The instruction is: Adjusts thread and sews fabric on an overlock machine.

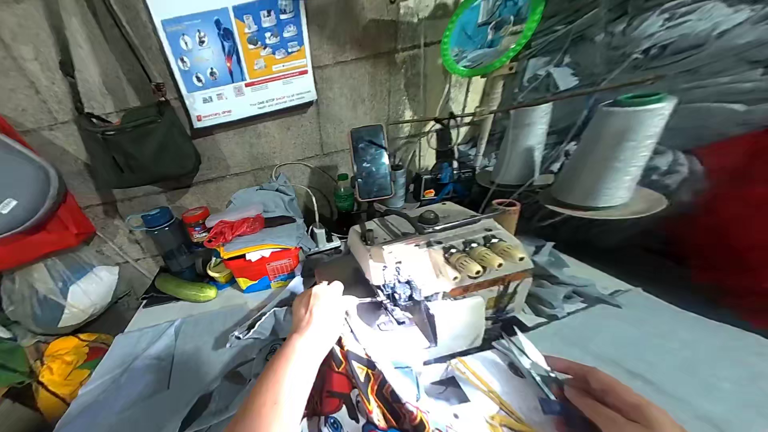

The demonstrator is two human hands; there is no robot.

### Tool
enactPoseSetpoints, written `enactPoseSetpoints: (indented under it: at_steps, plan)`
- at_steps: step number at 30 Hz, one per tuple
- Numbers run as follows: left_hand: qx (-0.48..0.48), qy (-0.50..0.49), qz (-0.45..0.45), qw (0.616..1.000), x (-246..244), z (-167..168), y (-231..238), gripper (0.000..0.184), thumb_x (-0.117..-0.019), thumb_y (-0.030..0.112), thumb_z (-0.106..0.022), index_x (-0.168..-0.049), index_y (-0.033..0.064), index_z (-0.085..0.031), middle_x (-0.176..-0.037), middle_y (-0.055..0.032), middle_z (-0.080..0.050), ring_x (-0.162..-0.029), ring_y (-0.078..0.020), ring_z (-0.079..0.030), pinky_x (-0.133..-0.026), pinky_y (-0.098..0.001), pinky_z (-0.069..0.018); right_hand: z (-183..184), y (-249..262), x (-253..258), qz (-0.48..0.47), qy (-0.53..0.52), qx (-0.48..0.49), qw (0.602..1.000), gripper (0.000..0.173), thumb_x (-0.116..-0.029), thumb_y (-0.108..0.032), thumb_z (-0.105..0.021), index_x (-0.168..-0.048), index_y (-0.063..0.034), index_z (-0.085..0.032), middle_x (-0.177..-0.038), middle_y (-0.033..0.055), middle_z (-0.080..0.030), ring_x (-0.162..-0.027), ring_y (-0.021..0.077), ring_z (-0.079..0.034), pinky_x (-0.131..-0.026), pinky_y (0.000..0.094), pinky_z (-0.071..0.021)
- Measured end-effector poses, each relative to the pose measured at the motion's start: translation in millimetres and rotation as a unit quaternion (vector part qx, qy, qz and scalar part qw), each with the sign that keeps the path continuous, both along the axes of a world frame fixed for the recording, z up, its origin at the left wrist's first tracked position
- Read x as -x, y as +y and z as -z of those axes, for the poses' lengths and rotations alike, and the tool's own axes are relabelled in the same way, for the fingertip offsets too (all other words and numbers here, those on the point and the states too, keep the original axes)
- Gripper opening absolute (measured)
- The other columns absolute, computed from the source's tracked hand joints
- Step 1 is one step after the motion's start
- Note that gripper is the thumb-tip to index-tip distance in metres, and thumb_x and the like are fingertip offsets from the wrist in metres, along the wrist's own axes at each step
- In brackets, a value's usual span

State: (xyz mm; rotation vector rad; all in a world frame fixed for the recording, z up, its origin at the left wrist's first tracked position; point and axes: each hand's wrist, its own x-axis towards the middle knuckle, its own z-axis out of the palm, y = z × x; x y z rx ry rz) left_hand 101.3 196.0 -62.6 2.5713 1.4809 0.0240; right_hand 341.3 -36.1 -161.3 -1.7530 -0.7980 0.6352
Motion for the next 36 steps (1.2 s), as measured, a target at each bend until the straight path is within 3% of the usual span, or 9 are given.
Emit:
enactPoseSetpoints:
  at_steps: [10,15,18,20,22,26,29,31,36]
  plan:
    - [0.0,-0.035,-0.03,0.999,24.1,3.9,17.1,0.033,-0.1081,0.03,-0.049,-0.114,0.0039,-0.068,-0.116,-0.0167,-0.069,-0.112,-0.0321,-0.066,-0.096,-0.0508,-0.05,-5.6,-2.4,14.9,-0.053,0.082,-0.05,0.994,0.032,-0.0992,-0.003,-0.043,-0.129,0.0015,-0.054,-0.097,-0.0013,-0.063,-0.075,0.0061,-0.064,-0.066,0.0262,-0.0559]
    - [-0.015,-0.164,0.013,0.986,55.4,12.6,0.9,0.027,-0.1049,0.023,-0.054,-0.106,-0.0005,-0.068,-0.096,-0.0178,-0.069,-0.097,-0.0324,-0.068,-0.091,-0.0506,-0.0517,-33.3,24.7,47.5,-0.174,-0.186,-0.056,0.965,0.045,-0.0919,-0.012,-0.069,-0.13,0.0101,-0.061,-0.11,0.027,-0.066,-0.09,0.0313,-0.065,-0.08,0.0474,-0.0548]
    - [-0.111,-0.203,0.064,0.971,64.1,19.5,-17.8,0.024,-0.1006,0.019,-0.058,-0.098,-0.0004,-0.071,-0.086,-0.0169,-0.071,-0.086,-0.0334,-0.071,-0.082,-0.0528,-0.0556,-46.1,60.0,75.0,-0.138,-0.412,-0.091,0.896,0.037,-0.0881,-0.017,-0.073,-0.122,-0.0047,-0.072,-0.105,0.0218,-0.07,-0.082,0.0385,-0.071,-0.067,0.0559,-0.0585]
    - [-0.203,-0.219,0.1,0.949,65.5,25.2,-24.9,0.02,-0.0959,0.016,-0.061,-0.088,0.0015,-0.071,-0.076,-0.0137,-0.069,-0.074,-0.0306,-0.072,-0.071,-0.0509,-0.0572,-42.2,91.4,88.0,-0.081,-0.552,-0.166,0.813,0.031,-0.0834,-0.022,-0.069,-0.111,-0.0108,-0.078,-0.086,0.0128,-0.071,-0.066,0.0304,-0.071,-0.052,0.0467,-0.057]
    - [-0.256,-0.229,0.125,0.931,65.0,28.3,-27.8,0.019,-0.0934,0.016,-0.062,-0.082,0.0034,-0.071,-0.071,-0.0109,-0.067,-0.069,-0.0272,-0.07,-0.066,-0.0476,-0.0573,-47.2,112.0,100.5,-0.088,-0.585,-0.177,0.786,0.023,-0.0837,-0.017,-0.071,-0.105,-0.0109,-0.078,-0.08,0.0112,-0.069,-0.065,0.0298,-0.07,-0.052,0.0461,-0.0571]
    - [-0.282,-0.236,0.151,0.918,66.2,32.8,-30.5,0.021,-0.093,0.02,-0.063,-0.079,0.0069,-0.071,-0.072,-0.0067,-0.069,-0.075,-0.0243,-0.072,-0.075,-0.0471,-0.0577,-52.5,122.3,113.5,-0.101,-0.561,-0.136,0.81,0.016,-0.0904,-0.013,-0.069,-0.102,-0.0107,-0.079,-0.082,0.0119,-0.07,-0.069,0.0305,-0.072,-0.057,0.049,-0.059]
    - [-0.281,-0.251,0.115,0.919,83.9,40.6,-28.2,0.032,-0.094,0.038,-0.066,-0.1,0.009,-0.078,-0.103,-0.0079,-0.076,-0.106,-0.0301,-0.071,-0.092,-0.0555,-0.054,-37.3,96.0,94.5,-0.079,-0.518,-0.159,0.837,0.024,-0.0885,-0.019,-0.066,-0.107,-0.0096,-0.078,-0.09,0.0121,-0.074,-0.075,0.0309,-0.074,-0.059,0.0512,-0.0598]
    - [-0.287,-0.29,0.058,0.911,114.7,47.3,-25.7,0.04,-0.092,0.035,-0.069,-0.113,0.0018,-0.074,-0.117,-0.0168,-0.072,-0.114,-0.0379,-0.067,-0.095,-0.0617,-0.0517,-37.2,57.8,74.4,-0.113,-0.409,-0.076,0.902,0.032,-0.091,-0.013,-0.07,-0.121,-0.0019,-0.072,-0.108,0.0233,-0.071,-0.091,0.0419,-0.071,-0.074,0.0613,-0.0578]
    - [-0.295,-0.254,-0.131,0.912,189.6,63.8,-52.6,0.032,-0.093,0.024,-0.069,-0.096,-0.0079,-0.068,-0.085,-0.0217,-0.068,-0.078,-0.0382,-0.069,-0.071,-0.0559,-0.0566,-2.4,7.2,11.6,-0.084,-0.36,0.087,0.925,0.045,-0.0962,-0.019,-0.065,-0.13,0.011,-0.061,-0.118,0.0424,-0.059,-0.102,0.0604,-0.061,-0.084,0.072,-0.0477]
